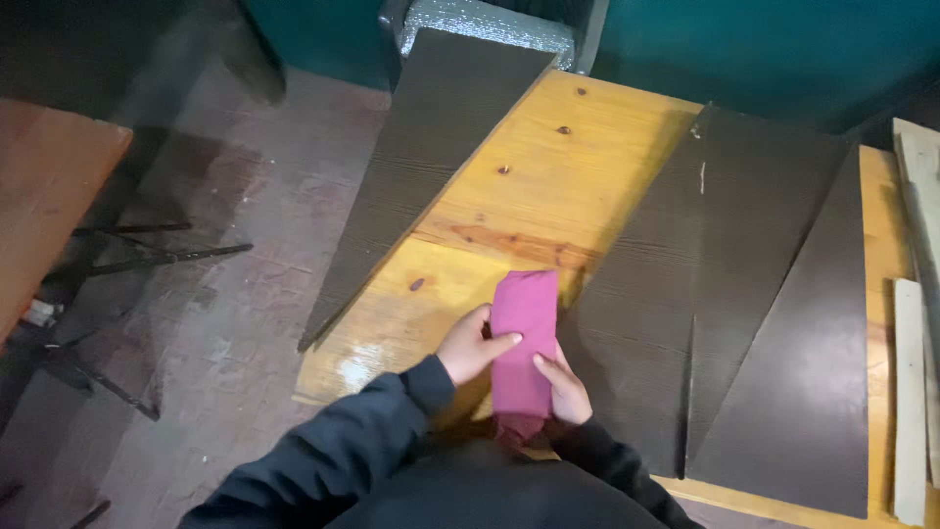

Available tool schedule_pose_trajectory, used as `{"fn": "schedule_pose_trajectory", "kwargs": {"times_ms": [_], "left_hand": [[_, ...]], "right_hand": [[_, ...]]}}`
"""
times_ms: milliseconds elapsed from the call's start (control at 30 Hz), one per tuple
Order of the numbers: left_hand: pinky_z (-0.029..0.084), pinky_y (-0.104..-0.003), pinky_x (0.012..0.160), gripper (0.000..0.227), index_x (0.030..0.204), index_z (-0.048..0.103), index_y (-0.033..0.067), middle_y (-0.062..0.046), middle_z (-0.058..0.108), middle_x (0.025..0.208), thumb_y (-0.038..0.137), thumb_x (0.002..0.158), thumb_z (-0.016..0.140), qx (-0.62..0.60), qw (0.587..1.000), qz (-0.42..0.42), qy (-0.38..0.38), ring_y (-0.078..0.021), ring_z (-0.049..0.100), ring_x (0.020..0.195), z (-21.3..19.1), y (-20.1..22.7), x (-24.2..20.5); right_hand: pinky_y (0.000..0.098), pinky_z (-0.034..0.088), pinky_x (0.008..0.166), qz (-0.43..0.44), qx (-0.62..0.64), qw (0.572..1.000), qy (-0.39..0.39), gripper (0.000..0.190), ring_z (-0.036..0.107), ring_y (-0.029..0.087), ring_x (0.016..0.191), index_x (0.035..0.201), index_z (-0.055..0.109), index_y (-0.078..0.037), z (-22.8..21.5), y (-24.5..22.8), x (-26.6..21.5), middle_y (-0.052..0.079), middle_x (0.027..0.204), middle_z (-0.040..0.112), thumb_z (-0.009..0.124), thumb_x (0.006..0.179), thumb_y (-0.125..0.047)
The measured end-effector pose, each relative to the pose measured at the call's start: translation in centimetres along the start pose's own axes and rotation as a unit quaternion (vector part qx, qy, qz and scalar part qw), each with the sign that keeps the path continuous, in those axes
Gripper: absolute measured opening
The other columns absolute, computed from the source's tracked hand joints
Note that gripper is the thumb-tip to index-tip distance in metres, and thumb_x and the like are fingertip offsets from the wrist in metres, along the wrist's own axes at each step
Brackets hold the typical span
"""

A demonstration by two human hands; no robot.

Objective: The person wipes down dark brown triangular wood panels on a workbench using a pink cloth.

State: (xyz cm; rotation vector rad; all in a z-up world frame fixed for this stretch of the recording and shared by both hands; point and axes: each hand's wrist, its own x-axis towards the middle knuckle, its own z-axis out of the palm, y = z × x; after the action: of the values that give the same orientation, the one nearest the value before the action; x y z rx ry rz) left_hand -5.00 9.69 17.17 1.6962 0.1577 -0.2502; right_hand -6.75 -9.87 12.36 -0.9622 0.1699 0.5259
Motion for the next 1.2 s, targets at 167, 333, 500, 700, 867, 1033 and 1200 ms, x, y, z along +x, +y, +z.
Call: {"fn": "schedule_pose_trajectory", "kwargs": {"times_ms": [167,333,500,700,867,1033,1200], "left_hand": [[0.060,-0.038,0.072,0.036,0.104,0.072,0.0070,-0.008,0.071,0.087,0.026,0.079,0.090,-0.070,0.997,0.016,-0.025,-0.0213,0.070,0.082,-5.2,-4.7,4.3],[0.058,-0.036,0.080,0.033,0.106,0.076,0.0149,-0.005,0.076,0.091,0.040,0.086,0.085,-0.034,0.998,0.032,-0.036,-0.0180,0.072,0.088,-10.8,-0.9,4.9],[0.048,-0.043,0.108,0.032,0.127,0.068,0.0244,-0.006,0.069,0.126,0.042,0.099,0.065,0.205,0.968,0.106,0.102,-0.0285,0.063,0.123,-16.0,-5.6,11.1],[0.009,-0.057,0.126,0.059,0.157,0.042,0.0259,-0.002,0.028,0.170,0.036,0.102,0.058,0.551,0.831,0.051,0.050,-0.0315,0.019,0.158,-18.6,-1.4,16.7],[-0.008,-0.067,0.123,0.083,0.165,0.020,0.0362,-0.001,0.001,0.175,0.061,0.095,0.057,0.563,0.824,-0.058,0.027,-0.0414,-0.008,0.158,-19.6,-2.7,17.9],[-0.005,-0.064,0.124,0.075,0.161,0.031,0.0392,0.004,0.012,0.174,0.054,0.094,0.059,0.556,0.829,-0.028,0.053,-0.0392,-0.002,0.159,-19.6,-3.4,17.3],[0.001,-0.071,0.120,0.076,0.158,0.037,0.0305,-0.006,0.021,0.169,0.053,0.089,0.059,0.524,0.844,0.063,0.091,-0.0487,0.003,0.154,-19.1,-4.9,16.1]], "right_hand": [[0.0585,0.049,0.097,-0.001,0.073,0.992,0.107,0.071,0.065,0.042,0.117,0.158,0.044,-0.019,5.6,1.7,3.2,0.022,0.135,0.061,0.061,0.090,-0.006],[0.0576,0.053,0.092,0.002,0.090,0.986,0.142,0.065,0.068,0.040,0.109,0.153,0.050,-0.022,3.6,4.2,5.8,0.021,0.129,0.066,0.062,0.091,-0.008],[0.0557,0.053,0.092,-0.001,0.056,0.979,0.198,0.064,0.067,0.039,0.109,0.156,0.048,-0.020,4.5,4.2,5.5,0.020,0.129,0.065,0.063,0.094,-0.015],[0.0551,0.044,0.104,0.033,0.041,0.963,0.266,0.063,0.061,0.034,0.121,0.159,0.042,-0.023,2.0,5.2,5.1,0.012,0.143,0.057,0.063,0.100,-0.027],[0.0582,0.050,0.096,0.060,0.082,0.958,0.269,0.065,0.065,0.043,0.113,0.157,0.044,-0.020,9.3,1.9,2.7,0.024,0.136,0.060,0.062,0.095,-0.022],[0.0566,0.050,0.095,0.063,0.086,0.959,0.262,0.062,0.065,0.042,0.111,0.155,0.047,-0.020,7.7,2.5,3.4,0.022,0.135,0.061,0.062,0.095,-0.021],[0.0325,0.052,0.069,0.070,0.077,0.976,0.193,0.038,0.065,0.020,0.082,0.130,0.060,-0.010,8.0,2.2,3.4,0.006,0.102,0.067,0.058,0.094,-0.024]]}}
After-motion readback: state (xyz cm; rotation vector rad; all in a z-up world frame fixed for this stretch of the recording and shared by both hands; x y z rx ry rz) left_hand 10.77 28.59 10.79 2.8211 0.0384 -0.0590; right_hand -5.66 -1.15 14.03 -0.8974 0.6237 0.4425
